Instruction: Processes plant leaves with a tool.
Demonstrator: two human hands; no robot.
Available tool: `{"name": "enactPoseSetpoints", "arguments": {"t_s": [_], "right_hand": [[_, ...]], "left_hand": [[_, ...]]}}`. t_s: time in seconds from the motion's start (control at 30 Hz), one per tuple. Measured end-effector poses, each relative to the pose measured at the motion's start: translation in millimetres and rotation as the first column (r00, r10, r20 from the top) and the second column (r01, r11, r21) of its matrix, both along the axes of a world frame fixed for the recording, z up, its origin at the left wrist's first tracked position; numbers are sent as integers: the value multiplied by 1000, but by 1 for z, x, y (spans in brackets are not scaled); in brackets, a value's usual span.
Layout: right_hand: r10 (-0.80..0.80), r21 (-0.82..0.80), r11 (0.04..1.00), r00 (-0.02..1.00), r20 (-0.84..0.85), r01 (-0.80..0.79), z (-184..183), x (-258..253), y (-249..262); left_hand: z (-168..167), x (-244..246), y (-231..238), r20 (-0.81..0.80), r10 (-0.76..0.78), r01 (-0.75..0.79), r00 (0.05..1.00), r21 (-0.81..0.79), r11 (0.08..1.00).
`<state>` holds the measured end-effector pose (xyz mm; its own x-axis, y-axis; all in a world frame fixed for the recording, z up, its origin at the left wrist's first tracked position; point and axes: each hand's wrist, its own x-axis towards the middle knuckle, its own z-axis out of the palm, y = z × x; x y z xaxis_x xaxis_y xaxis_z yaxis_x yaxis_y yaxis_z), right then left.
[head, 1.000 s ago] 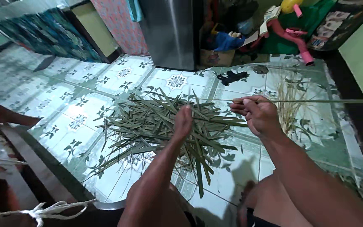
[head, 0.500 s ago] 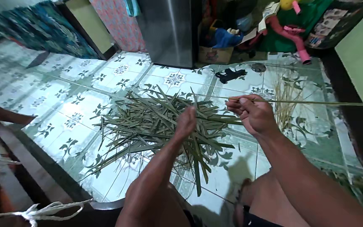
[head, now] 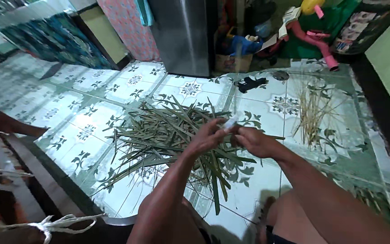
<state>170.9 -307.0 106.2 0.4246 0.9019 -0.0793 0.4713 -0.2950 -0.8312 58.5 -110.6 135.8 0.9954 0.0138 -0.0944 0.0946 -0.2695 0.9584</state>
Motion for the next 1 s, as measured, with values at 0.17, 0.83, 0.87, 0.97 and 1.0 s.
{"name": "enactPoseSetpoints", "arguments": {"t_s": [0.17,0.83,0.87,0.97,1.0], "right_hand": [[45,64,997,998,-53,-42,5,-11,7],[-31,395,888,887,-461,236,9,-29,-1],[-25,409,882,891,-454,234,8,-28,-2],[14,443,878,914,-405,182,6,-24,-11],[25,447,880,922,-387,163,5,-24,-13]], "left_hand": [[5,-1,9,-1,129,-126,992,-201,971],[11,-15,2,15,30,-22,999,-407,913],[14,-16,0,18,23,-14,1000,-394,919],[21,-15,14,71,162,-113,984,-453,884],[22,-15,24,96,210,-136,973,-496,858]]}}
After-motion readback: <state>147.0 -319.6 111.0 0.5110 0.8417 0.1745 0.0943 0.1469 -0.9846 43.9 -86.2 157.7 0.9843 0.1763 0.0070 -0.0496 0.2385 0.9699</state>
